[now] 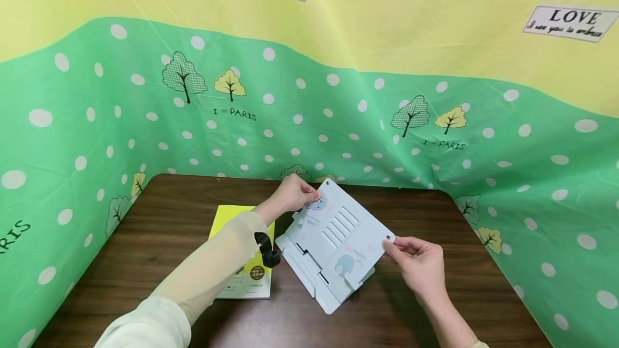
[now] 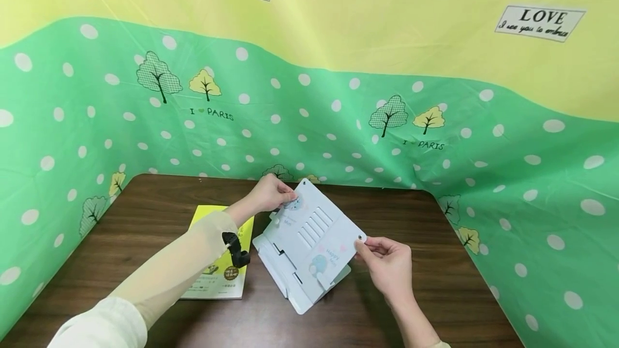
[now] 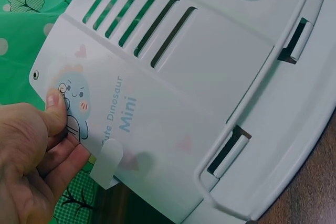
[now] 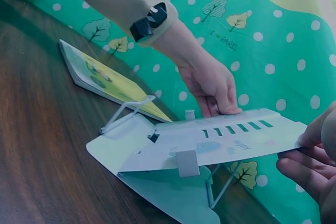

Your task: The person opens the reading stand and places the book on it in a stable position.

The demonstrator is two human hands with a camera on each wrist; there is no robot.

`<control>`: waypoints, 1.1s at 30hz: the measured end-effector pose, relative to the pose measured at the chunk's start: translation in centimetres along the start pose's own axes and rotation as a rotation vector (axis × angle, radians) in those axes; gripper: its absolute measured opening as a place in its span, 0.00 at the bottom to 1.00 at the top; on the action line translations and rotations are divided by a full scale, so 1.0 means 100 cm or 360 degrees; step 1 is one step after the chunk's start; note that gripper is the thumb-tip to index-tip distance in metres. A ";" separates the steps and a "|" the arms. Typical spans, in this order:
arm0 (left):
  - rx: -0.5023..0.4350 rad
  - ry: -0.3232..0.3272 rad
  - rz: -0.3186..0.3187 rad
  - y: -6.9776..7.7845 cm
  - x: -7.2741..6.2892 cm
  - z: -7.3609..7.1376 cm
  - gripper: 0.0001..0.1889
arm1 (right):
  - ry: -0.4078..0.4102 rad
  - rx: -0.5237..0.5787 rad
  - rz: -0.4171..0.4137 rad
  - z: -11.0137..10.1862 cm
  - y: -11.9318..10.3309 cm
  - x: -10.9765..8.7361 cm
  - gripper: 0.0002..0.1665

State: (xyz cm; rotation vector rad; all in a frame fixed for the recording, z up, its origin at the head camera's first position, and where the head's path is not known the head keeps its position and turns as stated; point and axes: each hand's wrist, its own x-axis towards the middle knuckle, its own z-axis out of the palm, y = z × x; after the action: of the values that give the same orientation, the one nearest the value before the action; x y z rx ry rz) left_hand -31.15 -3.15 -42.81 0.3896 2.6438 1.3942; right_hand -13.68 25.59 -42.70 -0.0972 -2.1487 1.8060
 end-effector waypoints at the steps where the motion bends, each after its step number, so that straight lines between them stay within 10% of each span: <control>1: 0.0000 0.0000 -0.0003 -0.001 -0.001 0.000 0.08 | -0.0013 0.0010 0.0008 -0.001 0.000 0.001 0.10; 33: -0.0160 -0.0034 -0.0069 -0.010 -0.012 -0.009 0.07 | -0.0222 0.0054 0.0172 -0.008 0.005 0.028 0.15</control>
State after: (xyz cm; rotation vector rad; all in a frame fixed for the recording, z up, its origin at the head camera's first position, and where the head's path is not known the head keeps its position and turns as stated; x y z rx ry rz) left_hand -30.34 -4.77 -43.15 0.3318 2.5369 1.4933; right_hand -16.21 27.16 -42.46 -0.0830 -2.2462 1.9622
